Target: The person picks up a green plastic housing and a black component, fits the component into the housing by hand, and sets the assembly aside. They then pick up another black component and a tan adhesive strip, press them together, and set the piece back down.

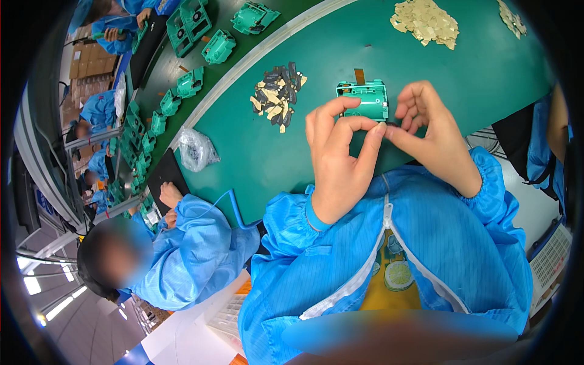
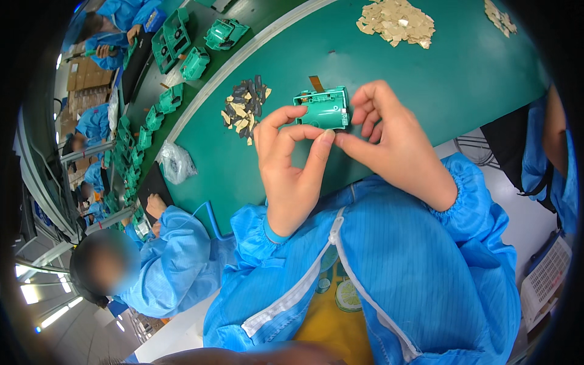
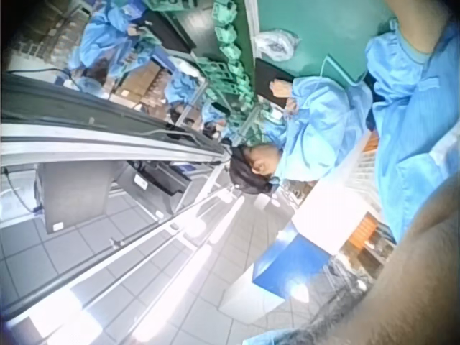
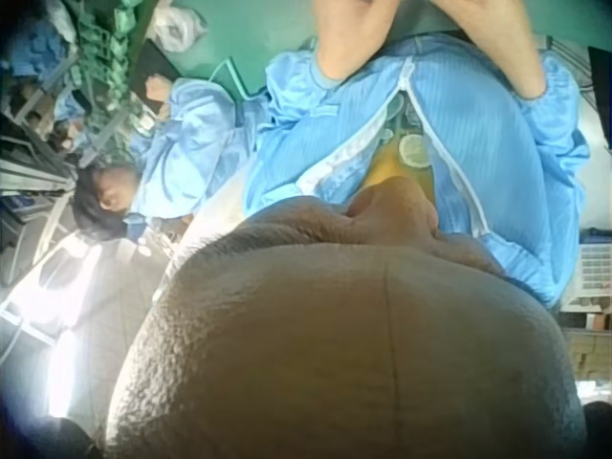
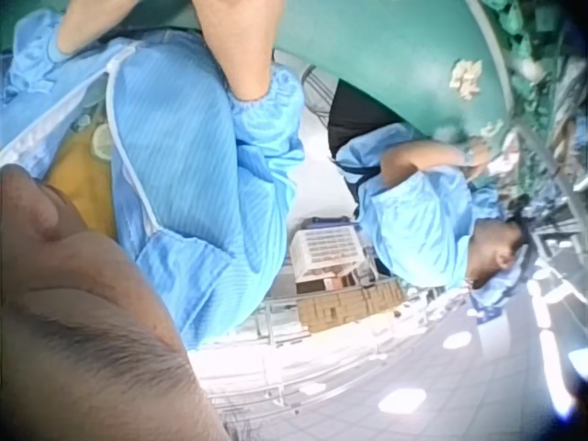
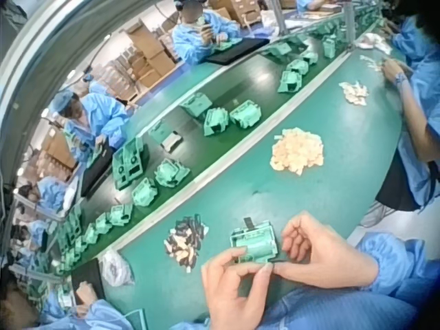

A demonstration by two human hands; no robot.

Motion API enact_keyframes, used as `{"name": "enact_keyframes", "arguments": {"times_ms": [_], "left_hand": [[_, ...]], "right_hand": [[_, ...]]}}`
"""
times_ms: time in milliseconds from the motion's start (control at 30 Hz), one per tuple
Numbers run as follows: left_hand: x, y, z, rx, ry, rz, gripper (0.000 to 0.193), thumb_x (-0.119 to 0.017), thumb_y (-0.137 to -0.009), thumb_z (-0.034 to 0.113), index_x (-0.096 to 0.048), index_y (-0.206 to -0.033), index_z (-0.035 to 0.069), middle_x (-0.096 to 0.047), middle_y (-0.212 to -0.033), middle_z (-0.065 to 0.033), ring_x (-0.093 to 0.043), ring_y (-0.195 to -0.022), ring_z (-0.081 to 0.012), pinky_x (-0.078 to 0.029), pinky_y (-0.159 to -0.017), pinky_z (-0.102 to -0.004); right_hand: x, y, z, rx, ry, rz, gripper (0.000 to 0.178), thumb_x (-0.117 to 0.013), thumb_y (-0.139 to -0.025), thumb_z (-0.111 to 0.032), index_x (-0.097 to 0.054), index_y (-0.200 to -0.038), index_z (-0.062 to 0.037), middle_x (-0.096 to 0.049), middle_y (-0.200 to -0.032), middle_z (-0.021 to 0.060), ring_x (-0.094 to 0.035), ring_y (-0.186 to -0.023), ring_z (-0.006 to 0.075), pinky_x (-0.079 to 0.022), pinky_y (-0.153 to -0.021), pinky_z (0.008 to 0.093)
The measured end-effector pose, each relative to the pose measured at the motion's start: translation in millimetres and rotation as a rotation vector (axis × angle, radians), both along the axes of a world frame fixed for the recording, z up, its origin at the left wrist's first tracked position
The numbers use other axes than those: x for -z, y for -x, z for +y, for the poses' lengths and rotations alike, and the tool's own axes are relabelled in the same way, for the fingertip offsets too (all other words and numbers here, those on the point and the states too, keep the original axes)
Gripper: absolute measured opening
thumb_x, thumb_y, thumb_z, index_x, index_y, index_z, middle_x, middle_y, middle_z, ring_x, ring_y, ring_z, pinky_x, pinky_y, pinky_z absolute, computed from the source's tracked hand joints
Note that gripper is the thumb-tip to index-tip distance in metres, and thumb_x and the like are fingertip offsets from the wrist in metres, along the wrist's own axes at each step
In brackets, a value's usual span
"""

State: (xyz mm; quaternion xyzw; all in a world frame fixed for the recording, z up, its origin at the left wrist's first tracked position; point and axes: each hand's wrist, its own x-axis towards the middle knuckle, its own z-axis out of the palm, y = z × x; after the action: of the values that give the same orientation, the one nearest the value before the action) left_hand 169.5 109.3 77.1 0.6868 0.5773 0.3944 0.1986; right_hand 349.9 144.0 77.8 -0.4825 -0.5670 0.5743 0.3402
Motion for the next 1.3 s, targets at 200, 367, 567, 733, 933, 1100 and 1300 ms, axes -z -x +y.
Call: {"name": "enact_keyframes", "arguments": {"times_ms": [200, 367, 567, 733, 933, 1100, 1300], "left_hand": [[2, -1, 5, 0.06, 0.079, -0.146, 0.024, -0.08, -0.083, 0.009, -0.07, -0.104, 0.007, -0.06, -0.127, -0.0126, -0.053, -0.118, -0.0338, -0.041, -0.102, -0.0421], [0, 10, 21, 0.197, 0.06, 0.121, 0.059, -0.08, -0.08, 0.009, -0.06, -0.135, 0.01, -0.053, -0.138, -0.016, -0.049, -0.128, -0.0378, -0.038, -0.109, -0.0469], [24, 2, 26, 0.222, 0.113, 0.161, 0.06, -0.083, -0.077, 0.011, -0.063, -0.133, 0.01, -0.053, -0.138, -0.0138, -0.046, -0.128, -0.0365, -0.039, -0.108, -0.047], [25, -5, 27, 0.162, 0.161, 0.092, 0.058, -0.08, -0.077, 0.007, -0.064, -0.133, 0.009, -0.052, -0.132, -0.0137, -0.045, -0.126, -0.036, -0.039, -0.107, -0.0461], [34, -6, 28, 0.149, 0.144, -0.011, 0.058, -0.073, -0.078, 0.002, -0.063, -0.134, 0.009, -0.052, -0.133, -0.0147, -0.044, -0.127, -0.0362, -0.037, -0.108, -0.0462], [34, -8, 30, 0.15, 0.14, 0.014, 0.058, -0.072, -0.076, 0.001, -0.063, -0.133, 0.008, -0.052, -0.136, -0.0138, -0.044, -0.126, -0.0363, -0.036, -0.109, -0.046], [33, -8, 30, 0.143, 0.164, 0.013, 0.057, -0.071, -0.076, 0.001, -0.063, -0.132, 0.008, -0.053, -0.136, -0.0126, -0.044, -0.126, -0.0361, -0.035, -0.11, -0.0458]], "right_hand": [[15, -15, 13, -0.134, -0.174, 0.107, 0.015, -0.074, -0.089, -0.004, -0.062, -0.098, 0.0001, -0.057, -0.093, 0.0011, -0.056, -0.084, 0.0096, -0.045, -0.074, 0.023], [19, -32, 26, 0.011, 0.152, 0.254, 0.009, -0.068, -0.095, -0.009, -0.064, -0.094, -0.0018, -0.061, -0.089, -0.0025, -0.056, -0.082, 0.0042, -0.044, -0.07, 0.0209], [42, -30, 30, -0.114, 0.349, 0.195, 0.01, -0.065, -0.097, -0.011, -0.064, -0.093, -0.0017, -0.063, -0.082, -0.0032, -0.056, -0.073, 0.0019, -0.043, -0.062, 0.0201], [35, -31, 39, -0.192, 0.357, 0.073, 0.01, -0.064, -0.096, -0.009, -0.062, -0.09, -0.0011, -0.062, -0.079, -0.0035, -0.054, -0.072, 0.0015, -0.042, -0.061, 0.0197], [28, -33, 48, -0.197, 0.373, 0.036, 0.009, -0.065, -0.092, -0.007, -0.061, -0.087, -0.001, -0.055, -0.074, -0.0059, -0.048, -0.07, 0.0008, -0.036, -0.058, 0.0217], [23, -30, 48, -0.213, 0.353, -0.033, 0.008, -0.066, -0.088, -0.006, -0.061, -0.085, -0.0007, -0.054, -0.073, -0.0053, -0.047, -0.069, 0.0016, -0.036, -0.058, 0.0231], [20, -26, 48, -0.201, 0.309, -0.11, 0.011, -0.068, -0.085, -0.008, -0.06, -0.083, -0.0008, -0.053, -0.071, -0.0037, -0.047, -0.067, 0.0039, -0.037, -0.056, 0.0246]]}}
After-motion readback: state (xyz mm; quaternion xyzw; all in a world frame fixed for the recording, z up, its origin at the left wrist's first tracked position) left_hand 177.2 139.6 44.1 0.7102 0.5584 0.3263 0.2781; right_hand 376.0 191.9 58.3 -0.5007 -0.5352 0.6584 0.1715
